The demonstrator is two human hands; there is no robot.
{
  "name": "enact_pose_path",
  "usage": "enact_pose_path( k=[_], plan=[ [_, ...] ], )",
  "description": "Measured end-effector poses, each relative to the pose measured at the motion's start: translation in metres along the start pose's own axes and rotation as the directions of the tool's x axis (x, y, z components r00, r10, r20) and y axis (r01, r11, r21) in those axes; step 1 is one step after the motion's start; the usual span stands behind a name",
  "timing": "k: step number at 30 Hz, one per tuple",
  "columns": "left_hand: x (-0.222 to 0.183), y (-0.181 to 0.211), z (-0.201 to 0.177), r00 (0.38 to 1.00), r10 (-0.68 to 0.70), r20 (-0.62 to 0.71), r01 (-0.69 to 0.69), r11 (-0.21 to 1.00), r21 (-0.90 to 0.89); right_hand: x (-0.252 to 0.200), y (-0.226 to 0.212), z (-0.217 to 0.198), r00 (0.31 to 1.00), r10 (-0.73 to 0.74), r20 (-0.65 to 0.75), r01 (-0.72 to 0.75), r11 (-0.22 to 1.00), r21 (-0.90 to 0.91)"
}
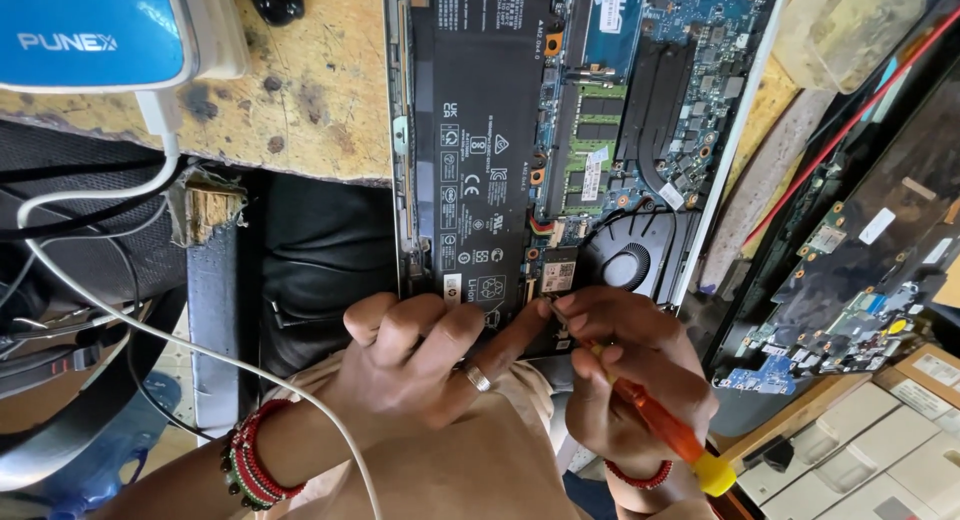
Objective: Connecting internal cables and components to a laptop motherboard during a repair or assembly process.
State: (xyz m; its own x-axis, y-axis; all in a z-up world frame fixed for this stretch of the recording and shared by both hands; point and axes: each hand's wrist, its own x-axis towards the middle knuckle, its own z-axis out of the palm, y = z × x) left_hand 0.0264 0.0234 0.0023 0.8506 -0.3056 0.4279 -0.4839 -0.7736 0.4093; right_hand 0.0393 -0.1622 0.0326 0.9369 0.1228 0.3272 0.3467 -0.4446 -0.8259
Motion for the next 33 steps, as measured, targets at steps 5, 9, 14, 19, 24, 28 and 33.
enact_pose_path(
  k=[5,9,14,19,24,28,33],
  plan=[
    [0.001,-0.002,0.000,1.000,0.020,-0.013,-0.020,0.999,-0.034,0.005,-0.009,0.000,0.997,0.048,0.065,-0.044,0.997,-0.064],
    [0.000,-0.003,0.003,0.999,0.038,-0.027,-0.039,0.999,-0.011,0.002,-0.003,0.001,0.998,0.045,0.046,-0.042,0.998,-0.054],
    [0.002,-0.004,0.006,0.996,0.039,-0.078,-0.042,0.999,-0.031,-0.004,0.002,0.004,0.988,0.116,-0.098,-0.105,0.988,0.111],
    [0.000,-0.005,0.005,0.998,0.047,-0.042,-0.048,0.998,-0.032,0.000,0.001,-0.001,0.986,0.162,-0.044,-0.156,0.981,0.116],
    [-0.002,-0.005,0.005,0.998,0.055,-0.018,-0.056,0.998,-0.022,0.006,-0.003,0.002,0.970,0.232,-0.079,-0.216,0.961,0.173],
    [-0.004,-0.004,0.004,0.998,0.051,0.025,-0.051,0.999,-0.016,0.008,-0.004,0.002,0.964,0.259,-0.068,-0.244,0.954,0.176],
    [-0.003,-0.004,0.003,0.998,0.032,0.045,-0.031,0.999,-0.019,0.007,-0.004,0.002,0.967,0.247,-0.060,-0.236,0.959,0.155]
  ],
)
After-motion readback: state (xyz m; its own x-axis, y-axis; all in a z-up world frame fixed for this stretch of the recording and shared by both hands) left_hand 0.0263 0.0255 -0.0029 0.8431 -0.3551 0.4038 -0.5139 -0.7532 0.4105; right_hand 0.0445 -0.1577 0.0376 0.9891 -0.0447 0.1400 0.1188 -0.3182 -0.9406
